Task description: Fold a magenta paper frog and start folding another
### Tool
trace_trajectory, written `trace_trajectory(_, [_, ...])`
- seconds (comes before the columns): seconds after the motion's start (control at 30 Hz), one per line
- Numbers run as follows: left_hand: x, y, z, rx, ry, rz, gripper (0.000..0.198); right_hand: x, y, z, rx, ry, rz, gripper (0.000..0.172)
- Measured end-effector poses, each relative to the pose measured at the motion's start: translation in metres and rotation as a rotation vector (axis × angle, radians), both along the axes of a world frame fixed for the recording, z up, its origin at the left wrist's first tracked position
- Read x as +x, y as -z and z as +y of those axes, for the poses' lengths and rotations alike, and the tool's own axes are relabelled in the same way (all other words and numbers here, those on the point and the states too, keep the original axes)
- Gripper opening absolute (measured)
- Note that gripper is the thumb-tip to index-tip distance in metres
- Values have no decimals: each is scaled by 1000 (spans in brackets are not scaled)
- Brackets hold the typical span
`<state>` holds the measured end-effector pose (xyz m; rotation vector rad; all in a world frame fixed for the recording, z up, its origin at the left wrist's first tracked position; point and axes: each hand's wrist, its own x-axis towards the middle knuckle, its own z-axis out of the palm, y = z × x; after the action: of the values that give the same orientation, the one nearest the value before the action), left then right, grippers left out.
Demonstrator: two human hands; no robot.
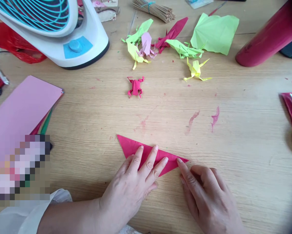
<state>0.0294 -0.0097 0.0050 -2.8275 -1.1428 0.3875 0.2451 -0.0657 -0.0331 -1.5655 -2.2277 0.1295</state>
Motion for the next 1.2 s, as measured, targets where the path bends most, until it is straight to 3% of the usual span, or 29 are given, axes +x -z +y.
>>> trace_trajectory(0.4, [1, -2, 2, 47, 20, 18, 71, 1, 4, 0, 14, -11, 11, 44])
trace_trajectory(1.2, [-1, 6, 3, 122, 26, -49, 72, 1, 4, -1, -35, -15, 7, 47])
